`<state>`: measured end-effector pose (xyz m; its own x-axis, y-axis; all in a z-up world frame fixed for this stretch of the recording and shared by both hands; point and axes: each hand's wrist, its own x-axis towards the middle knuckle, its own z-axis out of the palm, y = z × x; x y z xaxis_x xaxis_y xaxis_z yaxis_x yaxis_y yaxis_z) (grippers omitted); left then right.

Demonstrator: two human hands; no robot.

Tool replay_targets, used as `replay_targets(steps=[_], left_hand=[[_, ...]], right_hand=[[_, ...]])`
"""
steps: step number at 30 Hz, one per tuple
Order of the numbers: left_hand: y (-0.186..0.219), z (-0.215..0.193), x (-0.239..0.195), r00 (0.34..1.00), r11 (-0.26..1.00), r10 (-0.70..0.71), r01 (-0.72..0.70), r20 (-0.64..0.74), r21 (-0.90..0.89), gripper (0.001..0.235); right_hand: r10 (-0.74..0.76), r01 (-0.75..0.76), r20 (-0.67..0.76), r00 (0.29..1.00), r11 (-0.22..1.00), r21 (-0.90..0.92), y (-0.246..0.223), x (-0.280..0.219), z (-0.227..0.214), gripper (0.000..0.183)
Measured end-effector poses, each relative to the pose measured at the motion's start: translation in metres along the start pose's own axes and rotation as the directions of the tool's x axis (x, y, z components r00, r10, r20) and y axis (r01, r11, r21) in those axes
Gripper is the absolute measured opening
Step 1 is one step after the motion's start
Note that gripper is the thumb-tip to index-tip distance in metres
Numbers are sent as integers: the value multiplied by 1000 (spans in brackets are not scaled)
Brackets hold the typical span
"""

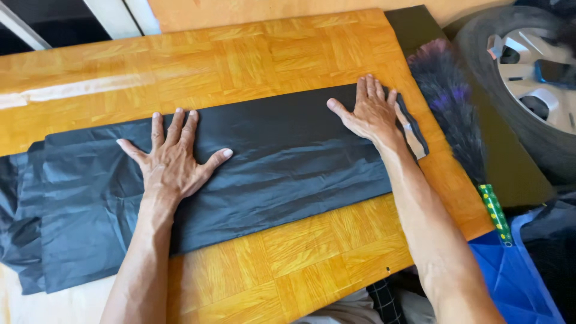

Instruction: The person folds a large piece of black fabric on a wooden table. They use a feather duster to brush the fabric while folding it into a compact bundle.

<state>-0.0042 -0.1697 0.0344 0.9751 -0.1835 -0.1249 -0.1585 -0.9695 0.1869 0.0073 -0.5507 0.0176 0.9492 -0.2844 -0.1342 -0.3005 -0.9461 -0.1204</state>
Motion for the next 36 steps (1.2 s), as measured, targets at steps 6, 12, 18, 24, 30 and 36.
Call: replay_targets(steps=[6, 12, 18, 24, 30, 36], left_hand=[[1, -2, -3, 1000, 1000, 7, -7, -3, -22, 98], [-28, 49, 18, 982, 994, 104, -109, -155, -26, 89], [-17, 29, 13, 991, 996, 77, -81, -110, -33, 82], [-13, 29, 11, 970, 994, 92, -105, -227, -44, 102], [-11, 25, 11, 988, 996, 62, -70, -142, -51, 104], [-10, 22, 11, 993, 998, 43, -49, -111, -49, 106]], right_hand=[[-233, 234, -206, 950, 972, -20, -76, -37, -7, 104], [-706, 782, -380, 598, 618, 82, -213, -54, 76, 105], [-668, 695, -204, 716, 708, 122, -201, -43, 58, 116], [-461, 461, -27, 887, 887, -16, -105, -9, 48, 115], [-201, 204, 40, 979, 976, -74, -20, 4, 21, 115], [-30, 40, 158, 987, 997, -63, -1, -1, -21, 109]])
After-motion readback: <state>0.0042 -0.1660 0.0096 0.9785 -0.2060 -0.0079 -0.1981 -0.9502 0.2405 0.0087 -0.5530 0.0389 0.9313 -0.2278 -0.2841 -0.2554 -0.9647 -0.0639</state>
